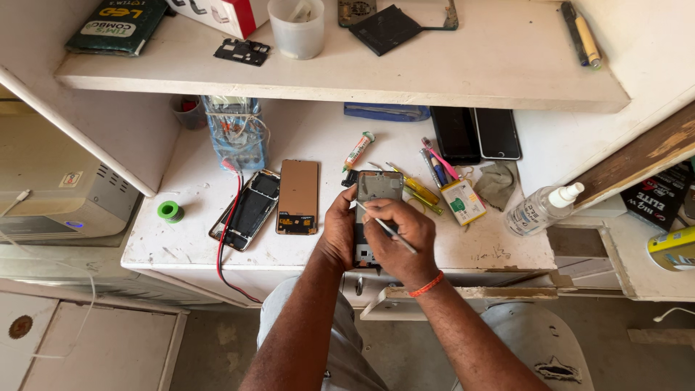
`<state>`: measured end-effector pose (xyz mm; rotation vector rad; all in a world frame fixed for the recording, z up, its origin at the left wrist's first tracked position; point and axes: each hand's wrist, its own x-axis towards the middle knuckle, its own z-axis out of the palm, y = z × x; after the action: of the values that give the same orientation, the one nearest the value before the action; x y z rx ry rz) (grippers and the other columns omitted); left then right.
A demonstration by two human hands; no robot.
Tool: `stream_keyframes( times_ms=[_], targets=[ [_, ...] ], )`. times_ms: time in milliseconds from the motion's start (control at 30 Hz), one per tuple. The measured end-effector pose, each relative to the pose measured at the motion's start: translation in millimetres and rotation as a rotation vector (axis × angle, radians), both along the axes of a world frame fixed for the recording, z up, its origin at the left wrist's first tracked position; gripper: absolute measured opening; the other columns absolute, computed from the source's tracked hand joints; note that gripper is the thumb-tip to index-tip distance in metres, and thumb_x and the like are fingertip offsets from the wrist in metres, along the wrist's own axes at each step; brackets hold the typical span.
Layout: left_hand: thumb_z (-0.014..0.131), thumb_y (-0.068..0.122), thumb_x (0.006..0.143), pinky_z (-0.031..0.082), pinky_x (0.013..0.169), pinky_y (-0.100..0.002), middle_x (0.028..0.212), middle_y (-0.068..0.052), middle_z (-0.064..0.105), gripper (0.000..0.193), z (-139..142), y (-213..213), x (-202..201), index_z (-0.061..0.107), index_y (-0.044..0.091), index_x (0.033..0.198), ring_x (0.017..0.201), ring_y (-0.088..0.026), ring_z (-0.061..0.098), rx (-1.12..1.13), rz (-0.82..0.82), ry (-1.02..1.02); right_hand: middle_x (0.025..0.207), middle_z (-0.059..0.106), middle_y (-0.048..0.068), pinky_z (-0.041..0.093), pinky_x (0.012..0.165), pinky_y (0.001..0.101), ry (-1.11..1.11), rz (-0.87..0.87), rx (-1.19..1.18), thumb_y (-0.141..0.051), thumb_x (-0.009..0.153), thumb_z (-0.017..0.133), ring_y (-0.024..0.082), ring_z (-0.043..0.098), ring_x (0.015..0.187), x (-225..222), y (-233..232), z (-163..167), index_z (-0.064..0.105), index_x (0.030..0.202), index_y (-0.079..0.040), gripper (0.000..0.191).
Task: The person holds a disassembled smartphone chassis in one hand and uses a thin metal pry tool to scrape and pry along the inside edges of the phone body, working around its perimeter and repositioning the phone to reach different sides.
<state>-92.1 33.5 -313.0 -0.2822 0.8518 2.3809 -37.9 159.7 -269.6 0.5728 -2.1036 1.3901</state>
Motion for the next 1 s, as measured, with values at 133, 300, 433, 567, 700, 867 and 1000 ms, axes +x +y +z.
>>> stream_keyframes(
  times_ms=[133,300,433,567,700,867,1000],
  targets=[
    [0.054,0.071,0.085,0.063,0.074,-0.038,0.102,-0.016,0.074,0.078,-1,-1,0,0.068,0.005,0.124,0.087,-0.027,0.073,0.006,-0.035,-0.051,0.106,0.078,0.013,0.063,0.072,0.0244,-0.035,-0.049,-0.065,0.004,0.087,0.072,0.013,0.076,0.085,2,-1,1,0.067,0.096,-0.002,0.012],
    [0.057,0.07,0.087,0.063,0.068,-0.038,0.1,-0.018,0.074,0.079,1,-1,3,0.067,0.003,0.126,0.081,-0.026,0.074,0.015,-0.037,-0.018,0.113,0.076,0.014,0.063,0.084,0.0257,-0.001,-0.015,-0.151,0.004,0.093,0.073,0.014,0.074,0.1,-7,0,5,0.067,0.103,0.001,0.012],
    [0.061,0.065,0.087,0.064,0.069,-0.039,0.101,-0.017,0.074,0.074,2,0,3,0.066,0.003,0.126,0.081,-0.026,0.075,0.047,-0.02,-0.026,0.114,0.076,0.015,0.063,0.09,0.0271,0.008,-0.025,-0.137,0.005,0.093,0.073,0.015,0.074,0.105,-14,2,8,0.068,0.104,0.002,0.012],
    [0.06,0.064,0.086,0.065,0.07,-0.04,0.1,-0.017,0.074,0.071,1,0,2,0.066,0.005,0.124,0.082,-0.027,0.075,0.075,-0.031,-0.029,0.114,0.076,0.014,0.063,0.095,0.0289,-0.012,-0.021,-0.145,0.003,0.094,0.073,0.017,0.075,0.109,-19,3,8,0.069,0.105,0.001,0.012],
    [0.06,0.063,0.088,0.064,0.069,-0.04,0.1,-0.017,0.074,0.068,1,0,2,0.066,0.006,0.124,0.082,-0.026,0.075,0.032,0.002,-0.014,0.114,0.076,0.014,0.063,0.095,0.0293,-0.026,-0.004,-0.146,0.0,0.095,0.074,0.017,0.075,0.108,-21,3,6,0.07,0.106,0.0,0.011],
    [0.06,0.065,0.089,0.064,0.067,-0.039,0.099,-0.017,0.073,0.072,2,0,2,0.066,0.002,0.125,0.08,-0.026,0.075,0.029,-0.009,-0.015,0.111,0.077,0.014,0.064,0.093,0.0295,-0.039,-0.023,-0.126,-0.001,0.095,0.074,0.017,0.076,0.105,-23,3,5,0.071,0.105,0.0,0.011],
    [0.059,0.066,0.087,0.065,0.066,-0.039,0.098,-0.018,0.073,0.075,3,1,3,0.065,0.002,0.125,0.08,-0.025,0.075,-0.009,0.002,-0.013,0.111,0.077,0.014,0.065,0.092,0.0297,-0.031,-0.019,-0.102,-0.002,0.095,0.075,0.018,0.076,0.106,-25,4,5,0.07,0.104,-0.001,0.01]
  ],
)
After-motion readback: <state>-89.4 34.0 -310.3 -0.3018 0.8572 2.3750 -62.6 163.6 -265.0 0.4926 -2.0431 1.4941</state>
